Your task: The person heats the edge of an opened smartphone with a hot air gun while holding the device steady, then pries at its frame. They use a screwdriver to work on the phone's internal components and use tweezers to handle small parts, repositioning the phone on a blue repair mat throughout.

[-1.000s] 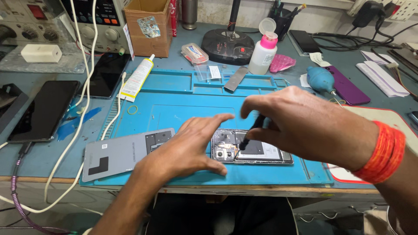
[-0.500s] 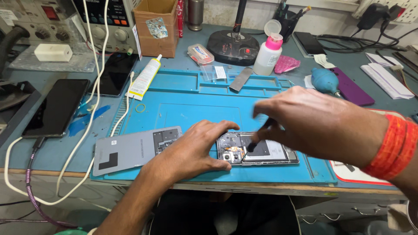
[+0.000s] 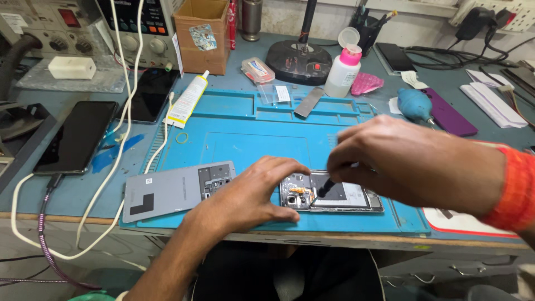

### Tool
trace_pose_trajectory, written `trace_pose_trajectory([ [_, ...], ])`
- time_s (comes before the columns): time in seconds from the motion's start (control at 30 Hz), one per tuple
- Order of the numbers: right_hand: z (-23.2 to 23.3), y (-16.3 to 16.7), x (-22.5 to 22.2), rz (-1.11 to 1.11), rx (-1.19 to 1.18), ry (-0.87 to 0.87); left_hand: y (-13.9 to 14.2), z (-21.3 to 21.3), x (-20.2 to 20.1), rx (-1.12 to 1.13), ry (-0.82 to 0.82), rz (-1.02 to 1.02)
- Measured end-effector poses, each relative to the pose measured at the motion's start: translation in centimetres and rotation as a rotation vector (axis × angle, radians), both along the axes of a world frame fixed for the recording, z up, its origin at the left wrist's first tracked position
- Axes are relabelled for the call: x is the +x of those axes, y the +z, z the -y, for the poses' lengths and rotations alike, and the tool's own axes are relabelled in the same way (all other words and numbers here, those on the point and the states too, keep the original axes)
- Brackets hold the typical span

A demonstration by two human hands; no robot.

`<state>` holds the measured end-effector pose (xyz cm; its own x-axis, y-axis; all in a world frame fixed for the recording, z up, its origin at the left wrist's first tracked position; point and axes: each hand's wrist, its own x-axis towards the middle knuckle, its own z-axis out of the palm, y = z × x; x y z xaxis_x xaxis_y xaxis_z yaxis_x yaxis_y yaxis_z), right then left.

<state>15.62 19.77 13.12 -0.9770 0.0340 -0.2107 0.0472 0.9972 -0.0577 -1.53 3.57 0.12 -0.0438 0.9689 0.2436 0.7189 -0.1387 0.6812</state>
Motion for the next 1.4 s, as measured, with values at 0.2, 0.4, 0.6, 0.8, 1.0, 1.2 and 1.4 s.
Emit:
trace_pose_trajectory([
  [0.2, 0.4, 0.3, 0.2, -0.103, -0.086, 0.089, -0.4, -0.4, 0.6, 0.085, -0.028, -0.060],
  [0.4, 1.4, 0.8, -0.3, 0.119, 0.142, -0.219, -0.5, -0.4, 0.8, 0.119, -0.045, -0.074],
  [0.6, 1.9, 1.4, -0.5, 0.005, 0.001, -0.098, -0.5, -0.3, 1.0, 0.120, -0.027, -0.071],
  [0.8, 2.2, 2.2, -0.3, -0.012, 0.028, -0.140, -0.6, -0.5, 1.3, 0.178, -0.018, -0.107],
  [1.0, 2.4, 2.8, -0.5, -0.121, 0.042, -0.165, -0.2, -0.2, 1.0, 0.204, 0.028, -0.140],
  [1.2, 1.7, 1.2, -1.1, -0.339, 0.010, -0.059, 0.0, 0.2, 0.4, 0.028, 0.122, -0.097],
  [1.4, 0.6, 0.3, -1.0, -0.332, -0.050, -0.071, -0.5, 0.3, 0.4, 0.074, 0.108, -0.062],
])
